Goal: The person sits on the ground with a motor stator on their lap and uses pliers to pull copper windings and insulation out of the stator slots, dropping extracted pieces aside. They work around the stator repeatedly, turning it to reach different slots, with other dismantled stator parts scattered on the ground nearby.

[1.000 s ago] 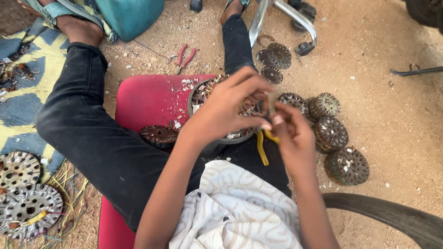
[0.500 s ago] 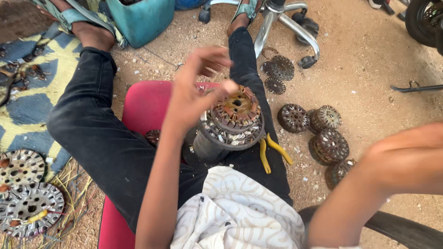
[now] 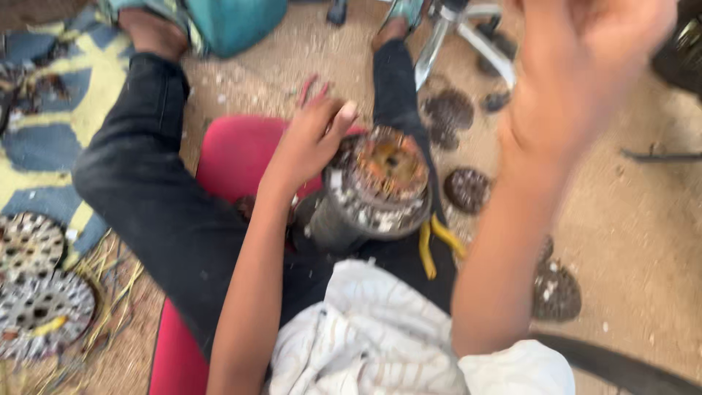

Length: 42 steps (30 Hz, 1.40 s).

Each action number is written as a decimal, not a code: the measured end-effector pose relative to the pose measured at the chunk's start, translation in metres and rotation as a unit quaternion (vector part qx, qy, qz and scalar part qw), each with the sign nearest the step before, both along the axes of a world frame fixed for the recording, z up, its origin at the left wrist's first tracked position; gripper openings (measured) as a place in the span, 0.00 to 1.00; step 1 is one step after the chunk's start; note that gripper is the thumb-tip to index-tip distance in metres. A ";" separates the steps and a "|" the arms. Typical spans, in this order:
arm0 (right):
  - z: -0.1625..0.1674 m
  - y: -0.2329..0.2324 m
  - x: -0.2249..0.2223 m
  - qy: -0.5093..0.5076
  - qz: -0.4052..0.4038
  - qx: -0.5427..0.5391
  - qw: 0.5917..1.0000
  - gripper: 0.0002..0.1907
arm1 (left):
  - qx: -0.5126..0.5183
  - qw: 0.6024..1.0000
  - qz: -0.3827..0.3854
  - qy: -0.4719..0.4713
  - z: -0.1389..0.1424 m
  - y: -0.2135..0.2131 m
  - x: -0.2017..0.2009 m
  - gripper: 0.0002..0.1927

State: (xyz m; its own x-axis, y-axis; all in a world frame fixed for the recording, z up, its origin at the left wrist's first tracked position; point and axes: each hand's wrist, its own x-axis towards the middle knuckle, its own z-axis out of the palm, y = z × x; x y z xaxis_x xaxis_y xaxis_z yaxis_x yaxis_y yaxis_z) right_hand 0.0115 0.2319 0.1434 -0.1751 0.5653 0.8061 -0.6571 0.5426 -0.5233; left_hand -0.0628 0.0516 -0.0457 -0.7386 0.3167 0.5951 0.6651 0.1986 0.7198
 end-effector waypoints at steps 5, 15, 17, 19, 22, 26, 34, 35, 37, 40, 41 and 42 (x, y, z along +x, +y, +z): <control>-0.080 0.038 0.024 -0.411 0.089 0.283 0.862 0.15 | -0.002 0.998 -0.065 -0.007 0.010 0.007 0.006 0.18; -0.120 0.047 0.019 -0.530 0.053 0.289 0.795 0.09 | 0.034 0.992 -0.119 -0.003 0.011 0.010 0.012 0.12; -0.124 0.047 0.024 -0.500 0.081 0.263 0.821 0.08 | 0.027 0.992 -0.120 0.007 0.011 0.011 0.012 0.12; -0.128 0.047 0.028 -0.485 0.083 0.240 0.837 0.07 | 0.026 0.992 -0.122 -0.007 0.012 0.011 0.013 0.12; -0.129 0.045 0.037 -0.483 0.060 0.208 0.848 0.06 | 0.017 0.994 -0.109 -0.009 0.014 0.012 0.015 0.12; -0.126 0.041 0.053 -0.482 0.078 0.149 0.860 0.05 | 0.026 0.997 -0.075 0.005 0.024 0.014 0.025 0.13; -0.110 0.034 0.071 -0.439 0.134 0.081 0.885 0.04 | -0.136 0.978 -0.058 0.150 0.047 0.032 0.068 0.11; -0.108 0.034 0.072 -0.439 0.122 0.090 0.886 0.04 | -0.151 0.975 -0.058 0.154 0.048 0.034 0.070 0.11; -0.108 0.034 0.074 -0.444 0.110 0.136 0.879 0.07 | -0.161 0.974 -0.039 0.154 0.050 0.036 0.074 0.12; -0.114 0.046 0.072 -0.513 0.115 0.195 0.828 0.15 | -0.156 0.978 -0.035 0.137 0.051 0.032 0.073 0.12; -0.116 0.053 0.071 -0.573 0.121 0.176 0.791 0.14 | -0.152 0.980 -0.038 0.127 0.051 0.030 0.073 0.13; -0.119 0.061 0.069 -0.631 0.127 0.156 0.749 0.12 | -0.150 0.981 -0.053 0.115 0.051 0.027 0.072 0.12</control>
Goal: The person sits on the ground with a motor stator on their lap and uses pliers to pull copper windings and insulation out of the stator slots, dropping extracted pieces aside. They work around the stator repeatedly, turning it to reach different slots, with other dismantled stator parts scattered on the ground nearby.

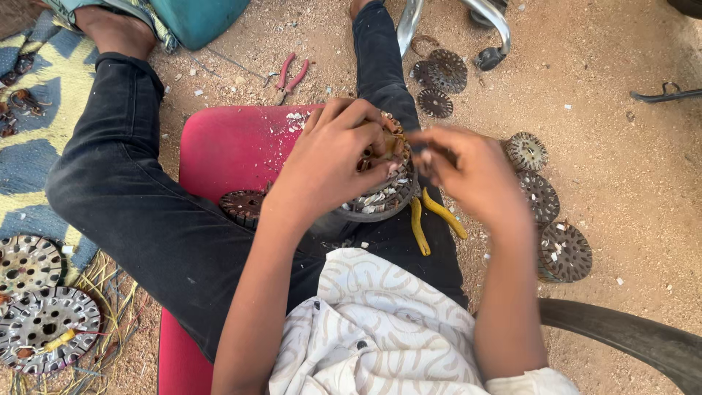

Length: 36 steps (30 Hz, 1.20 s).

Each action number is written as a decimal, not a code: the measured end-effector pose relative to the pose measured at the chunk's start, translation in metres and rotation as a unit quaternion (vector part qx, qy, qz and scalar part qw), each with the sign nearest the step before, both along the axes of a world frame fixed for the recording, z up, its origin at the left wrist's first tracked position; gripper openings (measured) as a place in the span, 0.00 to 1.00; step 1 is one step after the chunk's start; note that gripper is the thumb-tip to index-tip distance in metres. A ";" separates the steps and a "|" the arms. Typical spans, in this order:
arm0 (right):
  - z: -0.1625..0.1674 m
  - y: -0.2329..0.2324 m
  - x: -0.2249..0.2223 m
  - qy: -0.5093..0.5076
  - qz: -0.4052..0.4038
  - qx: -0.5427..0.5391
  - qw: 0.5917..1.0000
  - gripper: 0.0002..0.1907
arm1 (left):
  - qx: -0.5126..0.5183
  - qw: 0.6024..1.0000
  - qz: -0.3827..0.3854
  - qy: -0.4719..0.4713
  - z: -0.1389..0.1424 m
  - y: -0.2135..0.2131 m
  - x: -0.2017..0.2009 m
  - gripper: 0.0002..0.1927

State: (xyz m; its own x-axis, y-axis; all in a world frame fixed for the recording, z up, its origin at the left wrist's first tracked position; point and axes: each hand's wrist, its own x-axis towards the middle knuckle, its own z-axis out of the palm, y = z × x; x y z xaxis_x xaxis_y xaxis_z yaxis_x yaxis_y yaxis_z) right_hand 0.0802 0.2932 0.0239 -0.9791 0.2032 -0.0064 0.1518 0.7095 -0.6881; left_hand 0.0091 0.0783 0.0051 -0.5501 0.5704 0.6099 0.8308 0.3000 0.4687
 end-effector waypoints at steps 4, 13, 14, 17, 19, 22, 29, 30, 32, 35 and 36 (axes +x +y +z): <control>-0.007 0.037 -0.016 0.227 -0.101 -0.362 0.899 0.10 | 0.003 0.999 -0.046 -0.019 0.001 -0.011 -0.006 0.12; -0.028 0.006 -0.007 0.164 0.097 -0.080 0.978 0.15 | 0.016 0.997 -0.073 -0.031 0.000 -0.012 -0.008 0.10; -0.024 0.004 -0.004 0.169 0.130 -0.019 0.977 0.16 | 0.019 0.996 -0.077 -0.038 0.000 -0.012 -0.008 0.10; -0.011 0.000 0.000 0.150 0.173 0.045 0.972 0.18 | 0.013 0.997 -0.071 -0.036 0.000 -0.010 -0.007 0.09; -0.004 -0.004 -0.001 0.156 0.198 0.039 0.967 0.15 | 0.010 0.996 -0.082 -0.039 0.001 -0.009 -0.007 0.07; -0.001 -0.008 -0.002 0.180 0.229 0.032 0.956 0.10 | 0.003 0.994 -0.098 -0.044 0.002 -0.010 -0.009 0.05; -0.002 -0.005 0.002 0.197 0.229 0.129 0.944 0.13 | -0.005 0.994 -0.107 -0.017 0.000 -0.010 -0.010 0.05; -0.001 -0.004 0.002 0.201 0.227 0.144 0.942 0.13 | -0.009 0.994 -0.105 -0.015 0.000 -0.010 -0.010 0.05; -0.001 -0.003 0.002 0.237 0.236 0.145 0.931 0.11 | -0.015 0.995 -0.101 -0.010 0.000 -0.011 -0.011 0.05; -0.002 0.000 0.000 0.245 0.223 0.132 0.934 0.10 | -0.014 0.994 -0.104 -0.022 0.000 -0.012 -0.012 0.07; -0.003 0.001 0.000 0.240 0.216 0.125 0.938 0.10 | -0.013 0.994 -0.103 -0.021 0.000 -0.012 -0.012 0.07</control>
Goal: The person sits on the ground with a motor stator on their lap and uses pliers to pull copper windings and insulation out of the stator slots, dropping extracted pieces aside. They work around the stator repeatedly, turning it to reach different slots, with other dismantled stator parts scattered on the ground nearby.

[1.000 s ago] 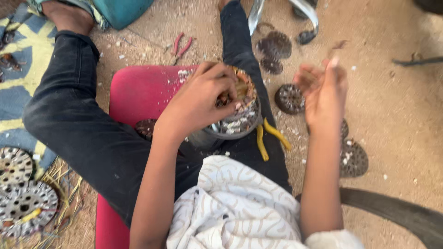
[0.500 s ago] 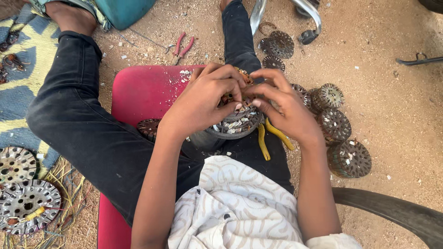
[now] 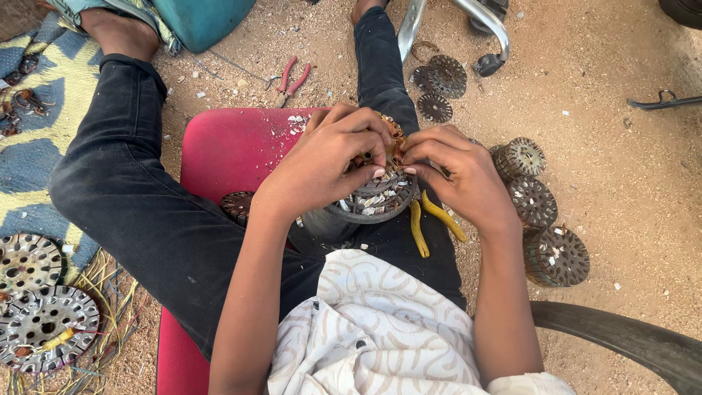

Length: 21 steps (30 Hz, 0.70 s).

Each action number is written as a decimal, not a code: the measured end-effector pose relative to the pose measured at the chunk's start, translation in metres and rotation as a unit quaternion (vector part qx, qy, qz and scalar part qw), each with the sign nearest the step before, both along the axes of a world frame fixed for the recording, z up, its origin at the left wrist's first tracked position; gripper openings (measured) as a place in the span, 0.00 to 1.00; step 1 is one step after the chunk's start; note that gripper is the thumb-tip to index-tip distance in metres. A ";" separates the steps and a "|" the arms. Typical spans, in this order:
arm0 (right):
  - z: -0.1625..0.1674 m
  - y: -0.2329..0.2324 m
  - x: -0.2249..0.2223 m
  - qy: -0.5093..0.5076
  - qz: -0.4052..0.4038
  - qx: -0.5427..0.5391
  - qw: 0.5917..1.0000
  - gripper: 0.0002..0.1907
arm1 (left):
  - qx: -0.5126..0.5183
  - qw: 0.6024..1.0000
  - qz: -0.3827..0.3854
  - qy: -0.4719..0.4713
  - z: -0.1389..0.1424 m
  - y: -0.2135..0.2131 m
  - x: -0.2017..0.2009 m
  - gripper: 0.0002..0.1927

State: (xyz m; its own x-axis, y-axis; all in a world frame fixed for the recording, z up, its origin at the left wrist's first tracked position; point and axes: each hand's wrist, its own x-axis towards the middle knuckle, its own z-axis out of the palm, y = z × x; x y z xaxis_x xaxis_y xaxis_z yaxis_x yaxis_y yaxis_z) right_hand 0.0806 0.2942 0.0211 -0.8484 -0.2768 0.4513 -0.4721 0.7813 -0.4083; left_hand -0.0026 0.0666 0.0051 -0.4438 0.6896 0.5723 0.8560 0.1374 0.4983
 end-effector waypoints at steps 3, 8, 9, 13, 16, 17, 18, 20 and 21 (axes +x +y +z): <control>-0.009 0.004 0.002 0.036 -0.012 0.004 0.999 0.08 | 0.000 1.000 -0.001 0.000 -0.001 0.000 -0.001 0.06; -0.031 0.013 0.011 0.094 -0.046 -0.066 0.992 0.06 | 0.006 1.000 -0.004 0.004 -0.003 0.001 -0.003 0.06; -0.031 0.016 0.013 0.113 -0.050 -0.077 0.989 0.06 | 0.003 1.000 -0.004 0.001 -0.004 0.001 -0.003 0.06; -0.011 0.025 0.012 0.204 -0.163 -0.067 0.963 0.08 | -0.005 1.000 -0.002 -0.017 -0.003 0.001 -0.003 0.06; 0.017 0.020 0.004 0.159 -0.244 -0.004 0.957 0.19 | 0.011 0.998 -0.045 -0.038 -0.001 -0.004 -0.003 0.07; 0.024 0.015 0.002 0.173 -0.219 0.019 0.960 0.23 | 0.022 0.997 -0.066 -0.039 0.000 -0.005 -0.006 0.07; 0.029 0.008 -0.001 0.190 -0.190 0.042 0.962 0.27 | 0.024 0.997 -0.071 -0.032 0.001 -0.005 -0.007 0.08; 0.026 -0.010 0.003 0.066 -0.096 -0.030 0.993 0.22 | 0.024 0.996 -0.077 -0.038 0.000 -0.008 -0.008 0.10; 0.019 -0.020 0.010 -0.004 -0.051 -0.068 0.996 0.20 | 0.016 0.996 -0.071 -0.051 0.000 -0.009 -0.007 0.11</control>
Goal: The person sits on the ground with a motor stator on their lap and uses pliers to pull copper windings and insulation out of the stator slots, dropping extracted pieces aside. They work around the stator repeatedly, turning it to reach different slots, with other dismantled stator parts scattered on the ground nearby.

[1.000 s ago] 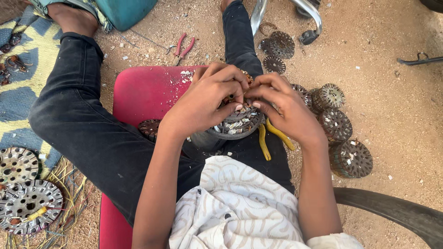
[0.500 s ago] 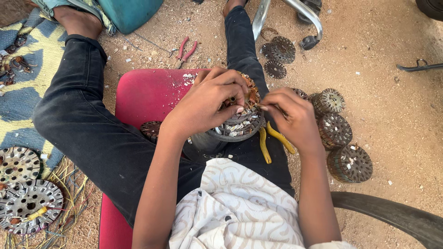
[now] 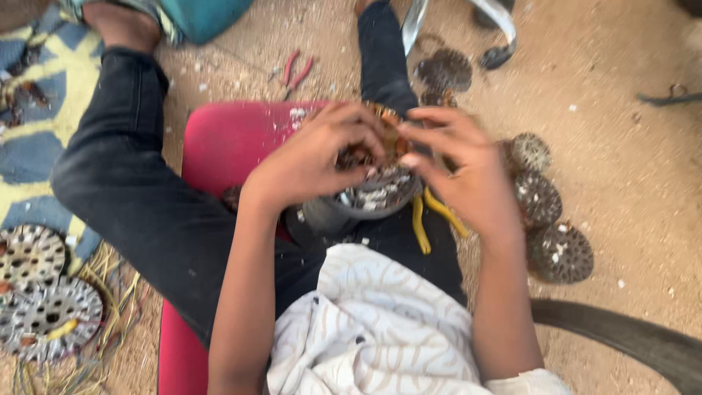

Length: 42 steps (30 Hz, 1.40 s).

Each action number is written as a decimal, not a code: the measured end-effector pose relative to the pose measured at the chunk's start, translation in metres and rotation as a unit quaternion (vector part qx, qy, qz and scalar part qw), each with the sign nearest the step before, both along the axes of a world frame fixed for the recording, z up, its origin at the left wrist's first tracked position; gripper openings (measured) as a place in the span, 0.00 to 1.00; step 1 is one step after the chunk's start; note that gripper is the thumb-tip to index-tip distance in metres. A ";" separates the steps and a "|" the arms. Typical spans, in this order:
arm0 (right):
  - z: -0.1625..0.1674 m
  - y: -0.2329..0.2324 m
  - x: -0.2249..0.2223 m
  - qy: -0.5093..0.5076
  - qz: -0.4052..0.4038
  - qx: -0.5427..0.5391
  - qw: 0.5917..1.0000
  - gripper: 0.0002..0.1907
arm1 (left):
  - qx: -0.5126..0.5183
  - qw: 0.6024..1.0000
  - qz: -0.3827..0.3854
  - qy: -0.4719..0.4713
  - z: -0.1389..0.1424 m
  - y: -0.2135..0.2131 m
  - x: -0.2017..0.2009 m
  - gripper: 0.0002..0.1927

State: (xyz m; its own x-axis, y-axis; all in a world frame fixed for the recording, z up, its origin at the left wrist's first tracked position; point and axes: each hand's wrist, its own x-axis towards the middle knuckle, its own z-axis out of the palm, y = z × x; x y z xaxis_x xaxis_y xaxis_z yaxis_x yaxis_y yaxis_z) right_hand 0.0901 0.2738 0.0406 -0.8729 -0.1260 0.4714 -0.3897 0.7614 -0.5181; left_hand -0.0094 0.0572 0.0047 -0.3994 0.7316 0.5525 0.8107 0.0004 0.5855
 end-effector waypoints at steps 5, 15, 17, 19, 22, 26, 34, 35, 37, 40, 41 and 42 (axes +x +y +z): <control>-0.024 -0.017 0.004 0.015 -0.005 0.020 1.000 0.13 | 0.025 1.000 -0.018 -0.007 -0.001 -0.001 -0.004 0.16; -0.032 -0.023 0.009 0.082 -0.020 0.041 0.996 0.07 | -0.013 0.998 0.053 0.005 -0.005 0.001 -0.005 0.30; -0.031 -0.021 0.009 0.099 0.006 0.063 0.993 0.07 | -0.013 0.998 0.061 0.028 -0.006 0.002 -0.005 0.30; -0.030 -0.021 0.009 0.110 0.028 0.082 0.990 0.06 | -0.019 0.998 0.057 0.021 -0.007 0.002 -0.005 0.30; -0.028 -0.021 0.013 0.099 0.050 0.036 0.993 0.05 | -0.043 0.997 0.064 0.017 -0.006 0.002 -0.006 0.30; -0.030 -0.010 0.029 0.083 0.097 -0.104 0.986 0.03 | -0.045 0.997 0.064 0.013 -0.005 0.002 -0.006 0.29; -0.082 0.031 -0.013 0.018 -0.070 -0.421 0.904 0.33 | 0.039 0.988 0.146 0.009 -0.021 -0.001 -0.020 0.52; -0.089 0.030 -0.020 -0.012 -0.111 -0.504 0.856 0.41 | 0.021 0.987 0.154 -0.038 -0.025 -0.005 -0.027 0.55; -0.095 0.029 -0.022 -0.028 -0.124 -0.470 0.873 0.55 | 0.021 0.983 0.083 -0.161 -0.033 -0.007 -0.039 0.61; -0.101 0.012 -0.007 -0.051 -0.097 -0.195 0.975 0.67 | -0.043 0.980 0.068 -0.180 -0.050 -0.009 -0.042 0.62; -0.100 0.006 -0.004 -0.067 -0.127 -0.150 0.978 0.68 | -0.070 0.984 0.076 -0.147 -0.053 -0.009 -0.046 0.62; -0.097 0.001 -0.004 -0.079 -0.158 -0.101 0.979 0.69 | -0.061 0.983 0.065 -0.158 -0.055 -0.009 -0.047 0.62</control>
